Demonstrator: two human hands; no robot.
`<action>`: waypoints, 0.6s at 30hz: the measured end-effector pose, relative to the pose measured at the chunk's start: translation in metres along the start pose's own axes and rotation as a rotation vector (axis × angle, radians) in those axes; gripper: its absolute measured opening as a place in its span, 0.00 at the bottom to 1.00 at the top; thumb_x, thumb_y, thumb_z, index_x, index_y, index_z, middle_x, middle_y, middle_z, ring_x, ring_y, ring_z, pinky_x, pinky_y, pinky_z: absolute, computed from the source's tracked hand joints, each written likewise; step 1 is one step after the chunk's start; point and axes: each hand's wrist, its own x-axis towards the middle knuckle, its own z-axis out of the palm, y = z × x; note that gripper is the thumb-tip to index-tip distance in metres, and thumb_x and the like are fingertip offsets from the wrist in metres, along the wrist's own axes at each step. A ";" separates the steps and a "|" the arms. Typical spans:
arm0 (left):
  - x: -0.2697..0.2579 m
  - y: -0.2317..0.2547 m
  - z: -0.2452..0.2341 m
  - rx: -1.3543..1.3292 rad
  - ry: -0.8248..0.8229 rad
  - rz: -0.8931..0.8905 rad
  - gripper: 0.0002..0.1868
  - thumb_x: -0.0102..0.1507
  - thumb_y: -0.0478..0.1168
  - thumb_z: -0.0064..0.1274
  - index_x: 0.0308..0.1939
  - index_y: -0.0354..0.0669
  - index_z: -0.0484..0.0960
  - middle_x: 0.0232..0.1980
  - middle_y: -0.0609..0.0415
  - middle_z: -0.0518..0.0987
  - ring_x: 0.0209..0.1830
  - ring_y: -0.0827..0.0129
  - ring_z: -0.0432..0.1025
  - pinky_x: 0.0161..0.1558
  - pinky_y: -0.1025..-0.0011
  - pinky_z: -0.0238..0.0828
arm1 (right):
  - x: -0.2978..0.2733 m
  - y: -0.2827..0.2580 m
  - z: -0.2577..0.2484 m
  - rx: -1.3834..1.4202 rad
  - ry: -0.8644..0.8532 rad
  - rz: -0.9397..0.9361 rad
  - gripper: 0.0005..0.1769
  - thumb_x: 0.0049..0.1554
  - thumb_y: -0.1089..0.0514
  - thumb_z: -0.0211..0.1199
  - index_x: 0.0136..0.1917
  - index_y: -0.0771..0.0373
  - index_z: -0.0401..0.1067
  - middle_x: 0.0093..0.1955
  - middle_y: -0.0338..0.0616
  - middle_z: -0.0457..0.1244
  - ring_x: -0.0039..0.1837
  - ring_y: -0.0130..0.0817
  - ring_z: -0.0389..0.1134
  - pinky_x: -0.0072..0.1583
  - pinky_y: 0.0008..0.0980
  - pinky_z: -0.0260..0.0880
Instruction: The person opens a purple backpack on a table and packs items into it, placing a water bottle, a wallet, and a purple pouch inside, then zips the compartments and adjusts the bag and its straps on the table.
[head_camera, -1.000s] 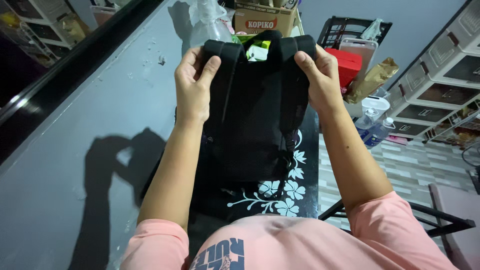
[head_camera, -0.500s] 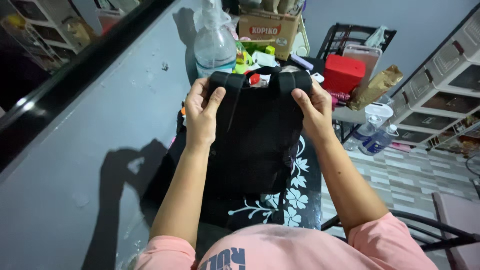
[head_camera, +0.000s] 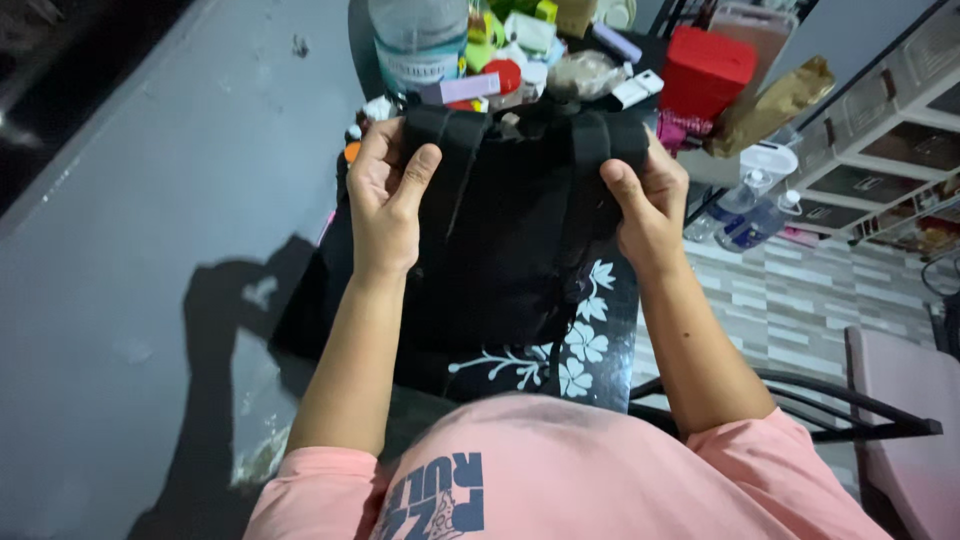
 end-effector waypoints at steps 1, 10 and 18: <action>-0.003 0.001 -0.001 0.028 0.004 -0.009 0.12 0.72 0.37 0.58 0.56 0.34 0.77 0.50 0.56 0.81 0.50 0.76 0.73 0.58 0.78 0.69 | -0.002 -0.001 0.000 -0.022 -0.015 -0.016 0.20 0.67 0.51 0.66 0.62 0.71 0.72 0.60 0.39 0.64 0.62 0.27 0.63 0.65 0.25 0.62; -0.031 0.014 -0.006 0.015 0.049 -0.030 0.13 0.71 0.38 0.58 0.57 0.36 0.77 0.52 0.57 0.80 0.52 0.76 0.73 0.60 0.78 0.69 | -0.024 -0.015 0.008 -0.255 -0.126 -0.082 0.23 0.67 0.47 0.64 0.60 0.71 0.73 0.64 0.46 0.64 0.64 0.35 0.64 0.69 0.29 0.60; -0.054 0.020 -0.005 0.069 0.065 0.013 0.14 0.74 0.39 0.59 0.60 0.37 0.76 0.50 0.58 0.80 0.50 0.78 0.73 0.57 0.80 0.68 | -0.036 -0.006 0.001 -0.263 -0.188 -0.123 0.22 0.66 0.47 0.65 0.60 0.70 0.73 0.63 0.46 0.64 0.64 0.36 0.60 0.70 0.32 0.58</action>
